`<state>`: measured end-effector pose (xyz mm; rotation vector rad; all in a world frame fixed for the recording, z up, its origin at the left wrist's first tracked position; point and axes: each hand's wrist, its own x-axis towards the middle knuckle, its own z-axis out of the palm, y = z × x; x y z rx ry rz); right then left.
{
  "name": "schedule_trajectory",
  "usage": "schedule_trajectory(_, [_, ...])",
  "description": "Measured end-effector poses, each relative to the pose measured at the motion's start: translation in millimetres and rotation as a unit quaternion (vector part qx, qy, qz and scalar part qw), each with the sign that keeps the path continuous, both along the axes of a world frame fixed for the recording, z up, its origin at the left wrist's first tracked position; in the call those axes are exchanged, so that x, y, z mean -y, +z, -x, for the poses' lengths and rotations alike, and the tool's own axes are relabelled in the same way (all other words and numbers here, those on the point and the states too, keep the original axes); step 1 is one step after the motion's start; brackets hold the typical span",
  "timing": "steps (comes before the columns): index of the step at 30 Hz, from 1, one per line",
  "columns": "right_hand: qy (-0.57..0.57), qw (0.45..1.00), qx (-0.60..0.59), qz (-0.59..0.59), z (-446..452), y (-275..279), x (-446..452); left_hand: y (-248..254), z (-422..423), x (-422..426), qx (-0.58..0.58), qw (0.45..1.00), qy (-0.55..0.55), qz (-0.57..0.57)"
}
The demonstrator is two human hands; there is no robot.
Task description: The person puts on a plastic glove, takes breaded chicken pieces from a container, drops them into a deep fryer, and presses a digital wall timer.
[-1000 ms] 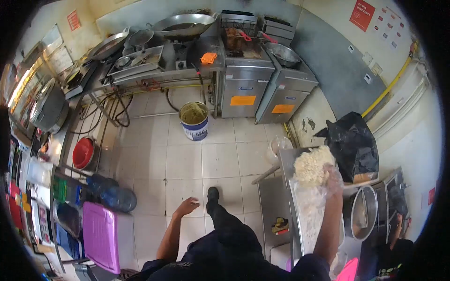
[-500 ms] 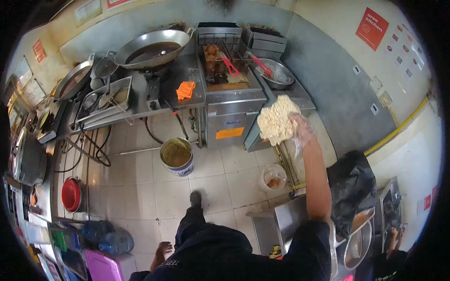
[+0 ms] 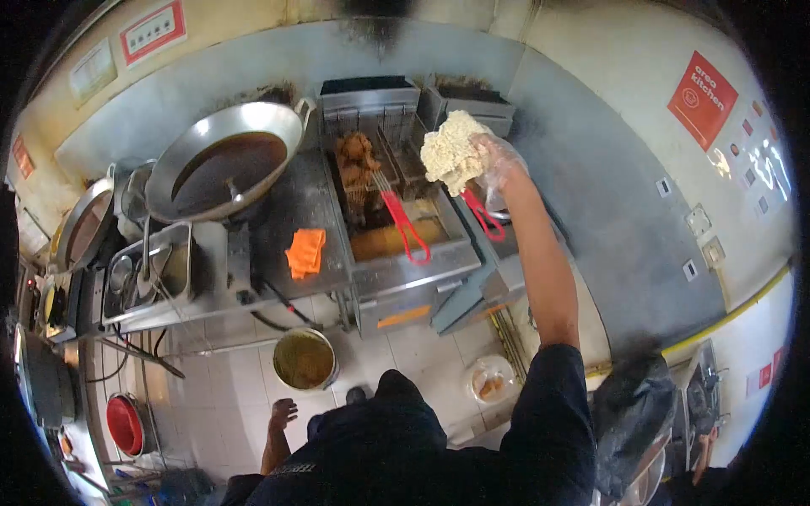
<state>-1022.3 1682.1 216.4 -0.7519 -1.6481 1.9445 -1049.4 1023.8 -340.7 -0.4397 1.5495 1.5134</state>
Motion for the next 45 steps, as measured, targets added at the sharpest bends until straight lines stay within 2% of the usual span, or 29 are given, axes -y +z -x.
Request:
schedule_trajectory(2, [0.07,0.992,-0.062,0.089,52.4,-4.8,-44.9,29.5,48.0,-43.8,-0.081,0.996,0.015,0.028])
schedule_trajectory(5, [0.03,0.999,0.026,-0.026,113.1,-15.6,-79.8,54.4,83.6,-84.4,-0.145,0.989,0.028,-0.016])
schedule_trajectory(6, [0.036,0.999,0.029,-0.025,130.9,-25.8,-97.9,46.5,93.5,-91.3,-0.175,0.981,0.037,-0.071])
schedule_trajectory(7, [0.081,0.996,0.029,-0.028,151.9,-39.0,-118.0,27.9,103.5,-101.2,-0.138,0.987,0.057,-0.057])
schedule_trajectory(8, [0.127,0.991,0.027,-0.035,177.3,-51.6,-143.2,26.7,97.4,-111.7,-0.207,0.978,0.037,-0.005])
schedule_trajectory(9, [0.116,0.99,0.07,-0.035,202.0,-73.5,-171.3,-59.2,106.8,-100.1,-0.334,0.926,-0.076,0.159])
schedule_trajectory(10, [0.12,0.99,0.066,-0.03,222.3,-98.8,-196.2,-39.3,84.4,-107.5,-0.083,0.985,0.137,-0.062])
schedule_trajectory(11, [0.148,0.986,0.077,-0.005,241.2,-120.8,-217.8,-15.7,72.4,-117.1,-0.045,0.996,0.039,0.065])
schedule_trajectory(12, [0.176,0.98,0.087,0.018,259.3,-134.2,-235.8,-28.6,44.6,-116.5,-0.033,0.984,0.17,-0.054])
schedule_trajectory(14, [0.196,0.974,0.107,0.036,288.0,-160.9,-259.6,7.3,19.2,-126.6,0.041,0.995,0.092,-0.025])
schedule_trajectory(16, [0.215,0.966,0.129,0.063,306.1,-164.5,-258.9,31.6,-8.9,-146.2,-0.101,0.985,-0.031,0.137])
schedule_trajectory(18, [0.128,0.946,0.205,-0.215,302.1,-136.8,-231.0,60.7,-8.5,-165.3,-0.05,0.965,-0.117,0.23])
schedule_trajectory(19, [0.143,0.919,0.204,-0.307,348.4,-206.1,-296.8,80.9,-19.0,-163.7,-0.166,0.963,-0.116,0.18])
schedule_trajectory(20, [0.121,0.85,0.251,-0.447,318.8,-135.0,-247.0,96.7,-22.3,-162.2,-0.281,0.945,-0.114,0.121])
schedule_trajectory(21, [0.085,0.876,0.259,-0.397,327.2,-132.8,-252.6,100.2,-5.2,-171.1,-0.177,0.954,-0.162,0.178])
schedule_trajectory(22, [0.099,0.766,0.305,-0.558,318.5,-101.8,-238.6,93.5,13.2,-179.2,-0.072,0.947,-0.209,0.233])
schedule_trajectory(24, [0.075,0.874,0.269,-0.398,301.3,-84.4,-238.6,64.3,33.2,-170.6,0.021,0.967,-0.162,0.196])
schedule_trajectory(28, [0.032,0.918,0.18,-0.351,220.0,-51.0,-223.2,-24.9,79.4,-137.1,0.141,0.984,-0.063,0.088])
schedule_trajectory(29, [0.034,0.931,0.185,-0.314,185.8,-28.0,-202.7,-33.1,86.6,-132.5,0.068,0.995,-0.073,0.017])
schedule_trajectory(32, [-0.012,0.93,0.24,-0.277,80.2,18.4,-135.9,-40.6,124.1,-112.4,0.033,0.98,-0.126,-0.147])
schedule_trajectory(33, [-0.005,0.941,0.151,-0.302,38.6,17.4,-121.3,-57.2,158.2,-122.5,0.183,0.938,-0.218,-0.198])
schedule_trajectory(34, [0.001,0.944,0.063,-0.325,-3.9,15.6,-100.8,-57.2,157.7,-128.1,0.094,0.97,-0.199,-0.104])
schedule_trajectory(35, [-0.055,0.951,0.074,-0.295,-44.4,20.0,-67.7,-47.0,157.3,-139.3,0.013,0.983,-0.184,0.005])
schedule_trajectory(37, [-0.145,0.955,0.068,-0.249,-120.5,16.4,-5.2,-27.9,168.2,-152.5,-0.059,0.926,-0.373,0.003])
schedule_trajectory(40, [-0.276,0.943,0.126,-0.138,-216.5,12.1,95.6,-44.1,179.8,-162.3,0.012,0.889,-0.458,0.023])
schedule_trajectory(41, [-0.288,0.948,0.079,-0.105,-248.4,-0.1,123.6,-18.0,167.2,-182.7,-0.025,0.861,-0.491,0.133])
schedule_trajectory(43, [-0.346,0.937,-0.044,-0.002,-308.1,-19.0,186.9,5.2,156.5,-192.0,-0.011,0.839,-0.535,0.095])
schedule_trajectory(44, [-0.36,0.931,0.013,-0.058,-334.9,-31.7,218.1,10.1,147.4,-202.6,0.013,0.83,-0.553,0.069])
schedule_trajectory(45, [-0.394,0.918,0.041,-0.024,-356.2,-36.1,256.0,3.8,140.5,-211.6,0.031,0.793,-0.604,0.073])
